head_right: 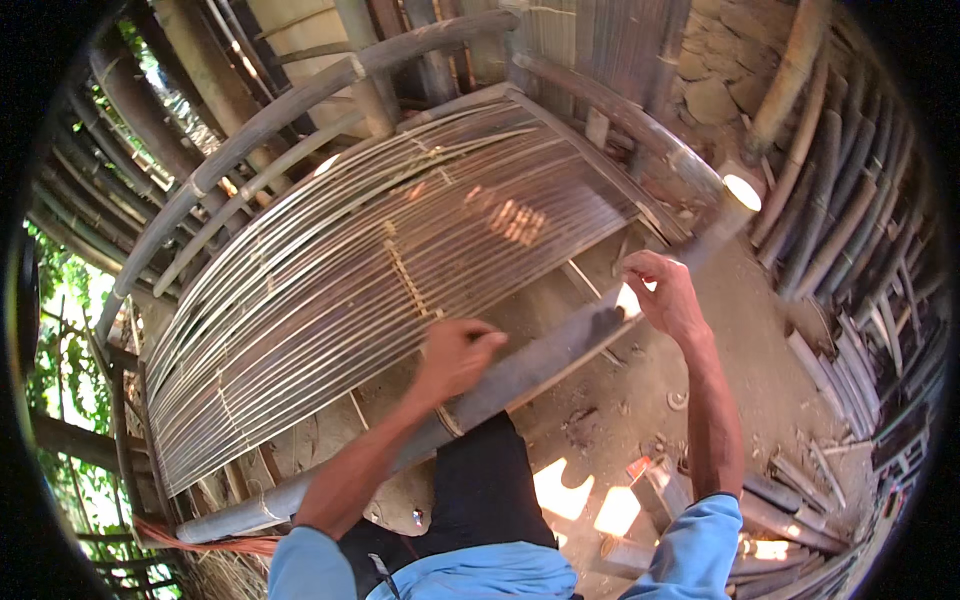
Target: The person weaves thin bamboo strips into a flat surface using a wire thread to secure them to a bamboo frame.
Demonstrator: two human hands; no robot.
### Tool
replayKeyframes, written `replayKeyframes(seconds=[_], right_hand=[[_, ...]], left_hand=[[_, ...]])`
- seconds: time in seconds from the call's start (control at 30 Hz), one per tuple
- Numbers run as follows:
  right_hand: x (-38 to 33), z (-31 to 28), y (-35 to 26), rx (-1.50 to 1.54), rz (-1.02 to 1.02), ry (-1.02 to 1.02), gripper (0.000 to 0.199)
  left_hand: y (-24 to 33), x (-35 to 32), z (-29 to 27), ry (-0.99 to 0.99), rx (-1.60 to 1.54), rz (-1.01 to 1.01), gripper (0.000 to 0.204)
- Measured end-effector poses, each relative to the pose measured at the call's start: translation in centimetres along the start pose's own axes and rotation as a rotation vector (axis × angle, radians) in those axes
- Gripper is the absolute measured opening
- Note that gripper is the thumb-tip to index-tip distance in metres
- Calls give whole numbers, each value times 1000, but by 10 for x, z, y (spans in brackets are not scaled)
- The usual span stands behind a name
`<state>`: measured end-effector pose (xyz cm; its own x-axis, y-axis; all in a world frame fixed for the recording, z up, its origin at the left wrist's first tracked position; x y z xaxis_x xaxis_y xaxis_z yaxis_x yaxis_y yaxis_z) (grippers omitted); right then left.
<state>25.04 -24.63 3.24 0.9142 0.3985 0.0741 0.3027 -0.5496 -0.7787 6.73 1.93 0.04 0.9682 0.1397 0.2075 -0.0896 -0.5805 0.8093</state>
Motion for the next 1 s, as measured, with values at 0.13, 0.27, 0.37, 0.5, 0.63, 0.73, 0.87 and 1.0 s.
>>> replayKeyframes(seconds=[0.13,0.27,0.37,0.5,0.63,0.73,0.87,1.0], right_hand=[[79,23,46,-378,41,-285,20],[75,76,44,-554,151,-399,29],[84,110,56,-717,112,-505,32],[96,96,96,-742,182,-396,28],[98,109,79,-633,10,-353,24],[94,75,68,-525,39,-412,19],[97,112,67,-498,21,-458,25],[115,93,124,-480,104,-347,27]], left_hand=[[-19,77,102,-36,-36,-138,27],[-68,101,155,-198,0,-342,28],[-107,118,194,-76,-169,-407,32],[-101,141,223,-56,-263,-451,32],[-123,132,218,88,-298,-466,24],[-94,144,228,-46,-406,-506,20],[-142,124,230,37,-524,-522,31],[-112,140,239,-34,-545,-535,37]])
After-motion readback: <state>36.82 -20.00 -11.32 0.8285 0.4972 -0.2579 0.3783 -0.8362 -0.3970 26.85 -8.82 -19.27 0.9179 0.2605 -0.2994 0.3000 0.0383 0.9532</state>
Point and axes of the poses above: each hand's wrist, its own x-axis towards the middle knuckle, its own z-axis out of the palm, y = z × x, the point moved 7 cm from there along x, towards the middle knuckle, and after that the axes turned 14 degrees about z, right-handed, at the moved point
